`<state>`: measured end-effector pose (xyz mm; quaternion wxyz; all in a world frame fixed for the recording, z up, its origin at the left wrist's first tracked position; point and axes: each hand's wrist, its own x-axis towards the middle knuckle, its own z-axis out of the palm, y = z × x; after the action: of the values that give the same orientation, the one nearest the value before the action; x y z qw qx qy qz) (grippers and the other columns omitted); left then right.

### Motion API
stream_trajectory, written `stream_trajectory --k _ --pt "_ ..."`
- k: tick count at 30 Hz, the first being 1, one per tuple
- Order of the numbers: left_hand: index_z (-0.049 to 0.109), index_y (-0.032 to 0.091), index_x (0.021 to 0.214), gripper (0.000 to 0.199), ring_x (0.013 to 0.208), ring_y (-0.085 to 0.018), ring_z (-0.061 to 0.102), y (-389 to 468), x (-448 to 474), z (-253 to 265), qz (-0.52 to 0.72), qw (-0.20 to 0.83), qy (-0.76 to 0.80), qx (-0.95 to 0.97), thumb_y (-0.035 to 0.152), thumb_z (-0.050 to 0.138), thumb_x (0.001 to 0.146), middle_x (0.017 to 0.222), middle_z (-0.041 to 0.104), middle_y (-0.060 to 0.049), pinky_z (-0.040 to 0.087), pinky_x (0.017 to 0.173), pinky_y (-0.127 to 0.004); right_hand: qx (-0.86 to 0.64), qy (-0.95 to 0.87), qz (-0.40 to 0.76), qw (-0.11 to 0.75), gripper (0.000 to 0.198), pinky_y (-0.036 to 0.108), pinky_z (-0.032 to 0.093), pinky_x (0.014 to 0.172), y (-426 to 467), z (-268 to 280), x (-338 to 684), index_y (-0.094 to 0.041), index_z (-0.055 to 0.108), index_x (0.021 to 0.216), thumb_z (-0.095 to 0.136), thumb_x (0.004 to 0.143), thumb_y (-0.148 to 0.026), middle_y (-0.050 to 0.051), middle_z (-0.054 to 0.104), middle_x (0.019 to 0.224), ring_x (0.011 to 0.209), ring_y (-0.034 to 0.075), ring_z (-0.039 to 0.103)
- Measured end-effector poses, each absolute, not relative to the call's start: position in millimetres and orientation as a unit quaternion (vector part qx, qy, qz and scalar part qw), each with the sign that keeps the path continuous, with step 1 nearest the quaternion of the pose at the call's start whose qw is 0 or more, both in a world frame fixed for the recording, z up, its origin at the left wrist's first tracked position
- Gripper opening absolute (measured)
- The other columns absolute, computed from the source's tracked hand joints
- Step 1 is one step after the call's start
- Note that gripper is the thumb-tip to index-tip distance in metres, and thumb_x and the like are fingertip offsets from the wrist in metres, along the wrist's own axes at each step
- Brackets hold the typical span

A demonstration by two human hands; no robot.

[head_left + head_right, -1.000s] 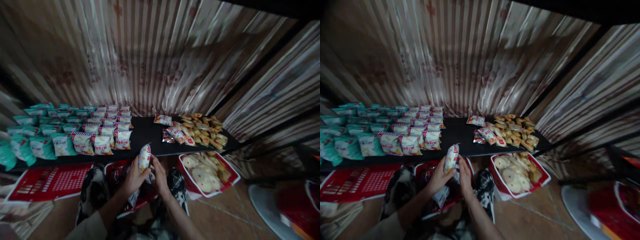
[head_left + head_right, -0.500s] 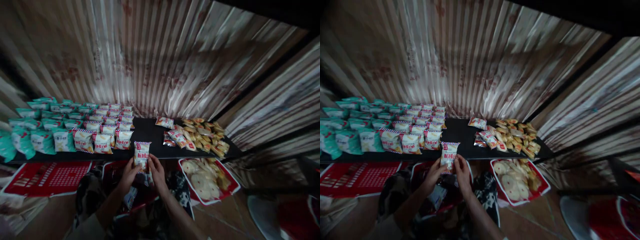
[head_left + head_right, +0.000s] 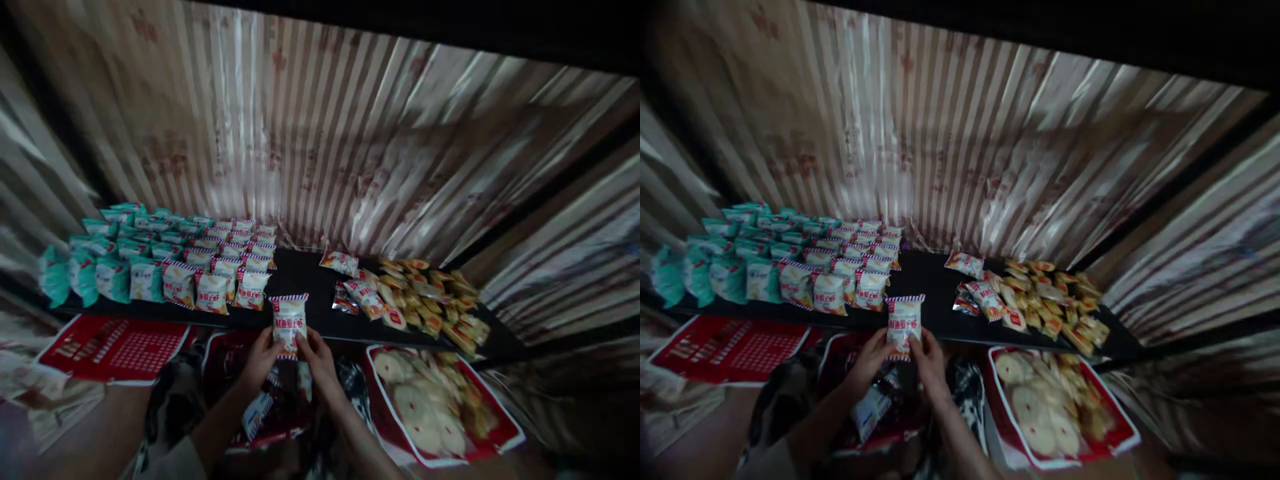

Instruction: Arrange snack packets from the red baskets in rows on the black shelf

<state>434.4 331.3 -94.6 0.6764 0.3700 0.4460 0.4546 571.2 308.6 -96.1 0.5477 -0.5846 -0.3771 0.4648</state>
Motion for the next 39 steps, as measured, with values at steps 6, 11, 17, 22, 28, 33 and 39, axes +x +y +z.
stream_trajectory --k 6,11,17,22,28,33,39 --pt "0.053 0.016 0.114 0.038 0.101 -0.023 0.066 359 457 -89 0.442 0.633 0.490 0.405 0.026 0.060 0.079 0.117 0.066 -0.014 0.055 0.081 -0.033 -0.534 -0.337 0.523 0.573 0.055 0.042 0.052 0.086 337 -97 590 -0.018 0.064 0.106 0.074 0.065 -0.054 0.009 0.073 0.101 0.094 0.027 0.068" --pt "0.053 0.014 0.115 0.033 0.103 -0.021 0.064 394 477 -85 0.417 0.530 0.547 0.496 0.021 0.052 0.083 0.116 0.065 -0.014 0.052 0.089 -0.034 -0.541 -0.351 0.493 0.584 0.059 0.043 0.053 0.085 371 -93 607 -0.017 0.063 0.103 0.078 0.058 -0.052 0.010 0.073 0.101 0.093 0.029 0.068" --pt "0.049 0.009 0.128 0.047 0.134 -0.026 0.040 431 502 -86 0.397 0.321 0.609 0.607 0.018 0.048 0.082 0.140 0.047 -0.018 0.031 0.113 -0.042 -0.571 -0.342 0.433 0.609 0.062 0.040 0.054 0.081 427 -94 620 -0.017 0.056 0.110 0.074 0.060 -0.051 0.011 0.072 0.098 0.091 0.028 0.068" --pt "0.048 0.011 0.133 0.050 0.141 -0.025 0.028 458 526 -90 0.397 0.274 0.594 0.644 0.015 0.043 0.083 0.147 0.042 -0.013 0.025 0.117 -0.042 -0.628 -0.361 0.358 0.590 0.047 0.034 0.055 0.073 484 -101 631 -0.018 0.058 0.096 0.070 0.062 -0.048 0.009 0.073 0.090 0.085 0.026 0.068" --pt "0.052 0.010 0.130 0.047 0.140 -0.027 0.031 501 548 -101 0.412 0.292 0.602 0.618 0.016 0.042 0.084 0.145 0.043 -0.015 0.023 0.118 -0.043 -0.665 -0.397 0.303 0.555 0.036 0.032 0.054 0.072 544 -114 638 -0.017 0.058 0.091 0.063 0.068 -0.044 0.008 0.072 0.088 0.083 0.024 0.068" --pt "0.055 0.011 0.127 0.044 0.140 -0.027 0.031 530 557 -111 0.440 0.325 0.609 0.575 0.019 0.043 0.084 0.143 0.046 -0.016 0.023 0.118 -0.043 -0.692 -0.414 0.278 0.522 0.035 0.033 0.052 0.077 576 -122 640 -0.017 0.058 0.096 0.067 0.069 -0.038 0.010 0.071 0.092 0.087 0.024 0.068" --pt "0.053 0.006 0.127 0.045 0.142 -0.028 0.026 551 558 -115 0.442 0.353 0.608 0.557 0.020 0.041 0.086 0.145 0.042 -0.019 0.015 0.119 -0.043 -0.722 -0.432 0.270 0.469 0.032 0.031 0.053 0.074 601 -126 638 -0.019 0.056 0.100 0.065 0.075 -0.038 0.005 0.072 0.086 0.082 0.021 0.069"
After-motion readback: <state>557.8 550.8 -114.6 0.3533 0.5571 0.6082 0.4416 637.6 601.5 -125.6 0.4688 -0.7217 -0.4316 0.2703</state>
